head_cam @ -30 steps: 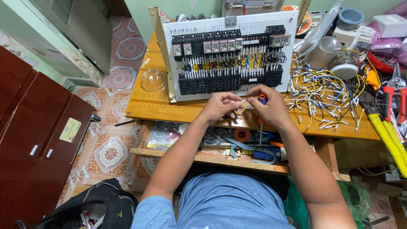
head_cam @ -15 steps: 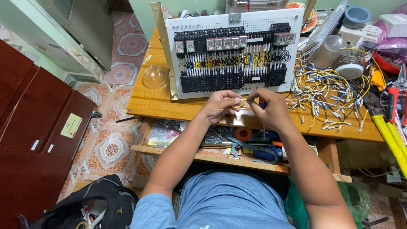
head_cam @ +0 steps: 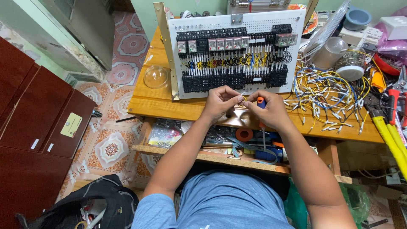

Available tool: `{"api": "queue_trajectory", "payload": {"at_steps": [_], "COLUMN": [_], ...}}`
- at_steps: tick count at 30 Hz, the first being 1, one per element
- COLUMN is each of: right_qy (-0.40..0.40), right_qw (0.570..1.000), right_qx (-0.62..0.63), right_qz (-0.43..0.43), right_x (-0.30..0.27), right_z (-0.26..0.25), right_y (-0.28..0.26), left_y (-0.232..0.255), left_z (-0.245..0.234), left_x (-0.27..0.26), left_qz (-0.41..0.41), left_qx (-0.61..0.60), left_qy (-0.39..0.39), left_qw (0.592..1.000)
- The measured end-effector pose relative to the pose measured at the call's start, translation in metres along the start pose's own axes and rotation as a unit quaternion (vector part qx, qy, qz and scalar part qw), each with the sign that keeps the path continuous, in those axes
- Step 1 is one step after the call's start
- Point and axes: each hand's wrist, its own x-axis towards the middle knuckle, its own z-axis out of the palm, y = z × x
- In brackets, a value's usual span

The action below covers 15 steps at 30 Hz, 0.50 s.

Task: Wiring an electrical control panel by connecting multiple wires to terminal blocks using a screwdriver

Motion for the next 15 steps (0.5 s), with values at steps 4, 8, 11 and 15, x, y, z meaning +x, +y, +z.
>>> {"api": "queue_trajectory", "payload": {"at_steps": [4, 8, 11, 15], "right_qy": [0.013, 0.053, 0.055, 0.073], "right_qw": [1.0, 0.998, 0.998, 0.997], "right_qx": [-0.002, 0.009, -0.001, 0.0], "right_qz": [0.013, 0.009, 0.004, 0.003], "right_x": [0.005, 0.005, 0.005, 0.006], "right_z": [-0.001, 0.001, 0.002, 0.003], "right_y": [0.005, 0.009, 0.012, 0.015], "left_y": [0.003, -0.006, -0.003, -0.008], "left_z": [-0.001, -0.004, -0.003, -0.009], "left_x": [-0.001, -0.001, -0.003, 0.0], "left_qz": [0.009, 0.011, 0.004, 0.025], "left_qx": [0.052, 0.081, 0.117, 0.229], "left_qy": [-0.003, -0.006, -0.001, 0.009], "left_qw": [0.999, 0.997, 0.993, 0.973]}}
